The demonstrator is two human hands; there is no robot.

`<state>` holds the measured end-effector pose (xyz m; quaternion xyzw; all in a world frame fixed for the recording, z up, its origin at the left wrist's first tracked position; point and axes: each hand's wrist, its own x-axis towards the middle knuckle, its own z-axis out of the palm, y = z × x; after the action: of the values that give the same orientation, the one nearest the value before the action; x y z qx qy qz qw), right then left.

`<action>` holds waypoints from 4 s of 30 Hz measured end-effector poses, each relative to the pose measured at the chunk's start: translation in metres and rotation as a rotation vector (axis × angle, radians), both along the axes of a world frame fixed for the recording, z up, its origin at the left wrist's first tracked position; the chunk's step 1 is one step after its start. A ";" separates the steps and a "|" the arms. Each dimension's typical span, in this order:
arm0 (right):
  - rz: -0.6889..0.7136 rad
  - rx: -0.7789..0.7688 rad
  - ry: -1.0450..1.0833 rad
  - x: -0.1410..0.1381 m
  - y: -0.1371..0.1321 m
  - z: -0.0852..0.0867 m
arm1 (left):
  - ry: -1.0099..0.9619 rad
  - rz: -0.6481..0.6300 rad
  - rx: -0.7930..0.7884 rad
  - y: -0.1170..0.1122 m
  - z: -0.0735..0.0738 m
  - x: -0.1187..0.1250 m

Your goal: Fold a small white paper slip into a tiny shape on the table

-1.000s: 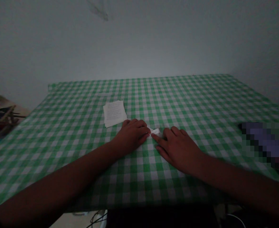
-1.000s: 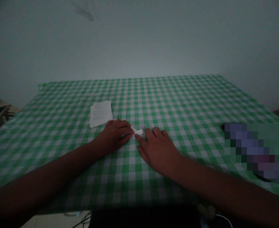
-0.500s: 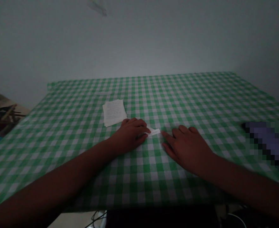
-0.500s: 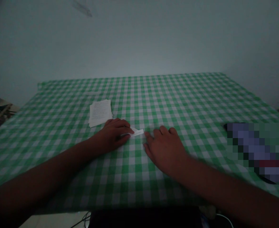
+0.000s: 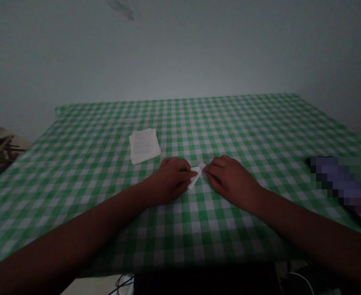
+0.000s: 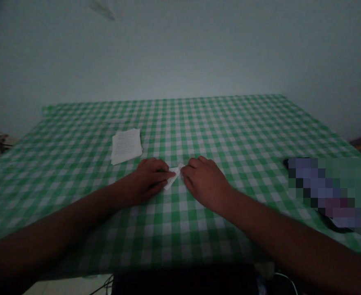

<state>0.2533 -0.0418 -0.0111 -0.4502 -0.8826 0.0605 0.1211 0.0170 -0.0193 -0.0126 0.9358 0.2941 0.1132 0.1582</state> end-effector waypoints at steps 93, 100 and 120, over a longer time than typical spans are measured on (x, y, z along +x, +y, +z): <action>-0.084 0.044 0.260 -0.023 -0.016 -0.011 | -0.035 0.088 -0.102 -0.011 -0.002 0.008; -0.130 0.065 0.215 -0.015 -0.008 -0.014 | -0.021 0.102 -0.139 -0.009 -0.001 0.010; -0.071 0.031 0.148 -0.021 -0.014 -0.009 | -0.031 0.095 -0.120 -0.007 -0.003 0.009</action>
<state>0.2325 -0.0558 -0.0204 -0.4736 -0.8555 0.0757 0.1949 0.0255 -0.0260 -0.0159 0.9077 0.3420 0.1174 0.2130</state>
